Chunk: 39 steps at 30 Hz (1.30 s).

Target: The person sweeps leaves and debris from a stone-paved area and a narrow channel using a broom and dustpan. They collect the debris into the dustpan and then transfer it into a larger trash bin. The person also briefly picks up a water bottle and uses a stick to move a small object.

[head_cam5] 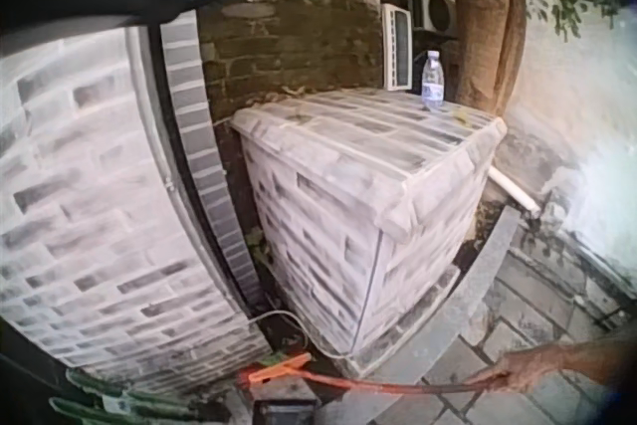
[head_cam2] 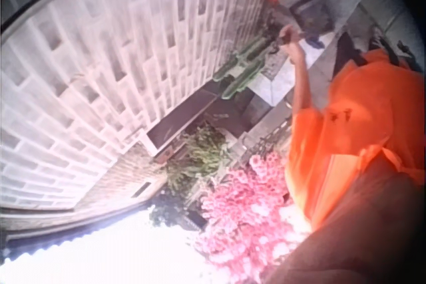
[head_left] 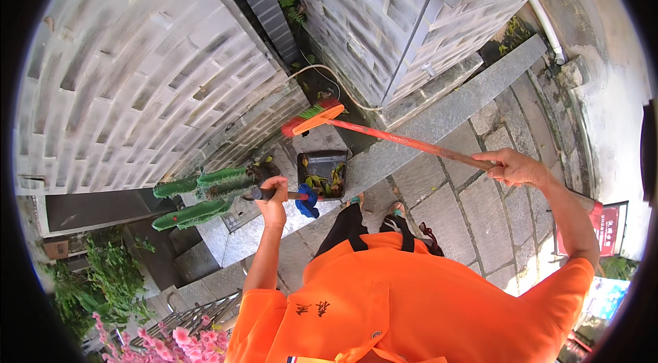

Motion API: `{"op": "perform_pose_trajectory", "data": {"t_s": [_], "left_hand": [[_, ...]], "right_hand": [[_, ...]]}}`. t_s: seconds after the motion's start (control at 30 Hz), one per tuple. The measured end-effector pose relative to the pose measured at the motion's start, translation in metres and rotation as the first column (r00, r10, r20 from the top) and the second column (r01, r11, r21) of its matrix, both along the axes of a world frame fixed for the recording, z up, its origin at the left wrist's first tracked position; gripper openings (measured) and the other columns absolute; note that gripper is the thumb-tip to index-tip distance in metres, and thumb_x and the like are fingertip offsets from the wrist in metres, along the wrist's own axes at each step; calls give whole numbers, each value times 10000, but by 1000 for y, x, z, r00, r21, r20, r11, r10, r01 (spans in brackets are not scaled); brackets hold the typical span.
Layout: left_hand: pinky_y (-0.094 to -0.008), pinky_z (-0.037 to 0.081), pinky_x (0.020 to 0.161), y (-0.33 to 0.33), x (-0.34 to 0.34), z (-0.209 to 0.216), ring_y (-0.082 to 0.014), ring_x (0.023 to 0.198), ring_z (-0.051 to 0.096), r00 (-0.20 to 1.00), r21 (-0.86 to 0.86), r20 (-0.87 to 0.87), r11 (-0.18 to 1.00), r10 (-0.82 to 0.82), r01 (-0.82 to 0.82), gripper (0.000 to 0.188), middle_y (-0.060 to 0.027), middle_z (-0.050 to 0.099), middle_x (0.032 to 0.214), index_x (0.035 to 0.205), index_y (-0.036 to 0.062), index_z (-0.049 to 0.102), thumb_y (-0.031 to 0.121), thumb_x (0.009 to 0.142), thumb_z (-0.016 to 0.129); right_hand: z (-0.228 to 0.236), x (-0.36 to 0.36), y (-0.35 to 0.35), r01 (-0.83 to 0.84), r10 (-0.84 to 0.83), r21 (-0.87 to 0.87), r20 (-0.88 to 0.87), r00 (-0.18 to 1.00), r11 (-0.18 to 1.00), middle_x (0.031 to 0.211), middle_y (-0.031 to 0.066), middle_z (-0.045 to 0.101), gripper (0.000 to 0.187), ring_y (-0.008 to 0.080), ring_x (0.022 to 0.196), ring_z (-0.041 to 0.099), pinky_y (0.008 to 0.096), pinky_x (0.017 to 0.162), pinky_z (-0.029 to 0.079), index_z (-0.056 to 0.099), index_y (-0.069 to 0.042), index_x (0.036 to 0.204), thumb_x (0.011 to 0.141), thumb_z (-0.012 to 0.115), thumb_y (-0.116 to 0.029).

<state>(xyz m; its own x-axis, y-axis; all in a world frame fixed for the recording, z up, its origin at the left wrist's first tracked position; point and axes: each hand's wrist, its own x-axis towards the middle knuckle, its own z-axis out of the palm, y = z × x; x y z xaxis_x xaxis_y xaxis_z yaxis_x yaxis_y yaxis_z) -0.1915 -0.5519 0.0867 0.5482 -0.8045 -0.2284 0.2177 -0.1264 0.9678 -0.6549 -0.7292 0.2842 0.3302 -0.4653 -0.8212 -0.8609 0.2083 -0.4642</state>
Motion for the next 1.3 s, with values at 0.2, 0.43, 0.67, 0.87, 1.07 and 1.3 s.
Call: {"op": "perform_pose_trajectory", "data": {"t_s": [0.2,0.43,0.67,0.87,1.07,1.3], "left_hand": [[-221,305,481,-21,-10,-7,-59,519,409,999,-16,32,999,-36,37,53,23,507,638,857,-4,639,-13,819,603],[-230,333,494,-48,21,-28,-80,538,437,989,1,54,991,-137,137,64,-6,536,659,857,-19,635,3,813,594],[-234,314,484,-28,34,-13,-87,505,411,997,-33,31,997,-66,67,88,-6,494,608,865,-27,631,1,800,579],[-243,312,463,-10,29,-2,-90,485,415,999,21,49,1000,7,-8,85,-18,502,598,854,-33,635,-15,787,586],[-240,311,465,9,45,-21,-88,485,413,996,5,31,997,78,-78,87,-13,501,601,850,-34,633,-21,784,578],[-222,311,496,33,62,-26,-76,520,415,997,-1,-18,997,76,-76,106,-1,514,649,868,-14,626,-35,804,545]], "right_hand": [[-65,-51,64,47,-43,-53,60,997,998,656,5,456,526,81,494,406,256,419,340,399,-141,1390,887,504,-31],[-101,-32,81,146,-165,210,78,983,967,631,-4,459,532,75,472,399,246,399,325,403,-142,1386,880,537,-50],[-79,-64,90,141,-159,142,125,979,980,613,-5,470,504,67,460,401,248,385,323,397,-87,1380,893,522,-54],[-88,-46,64,171,-173,57,29,984,984,622,19,479,494,90,481,425,271,392,348,413,-119,1373,896,526,-64],[-108,-36,81,-7,11,-39,88,996,999,634,33,490,505,104,513,445,277,469,377,408,-106,1374,888,529,-44],[-82,-12,117,144,-204,340,149,968,929,591,-7,480,487,67,451,411,238,386,326,416,-98,1364,893,536,-74]]}}
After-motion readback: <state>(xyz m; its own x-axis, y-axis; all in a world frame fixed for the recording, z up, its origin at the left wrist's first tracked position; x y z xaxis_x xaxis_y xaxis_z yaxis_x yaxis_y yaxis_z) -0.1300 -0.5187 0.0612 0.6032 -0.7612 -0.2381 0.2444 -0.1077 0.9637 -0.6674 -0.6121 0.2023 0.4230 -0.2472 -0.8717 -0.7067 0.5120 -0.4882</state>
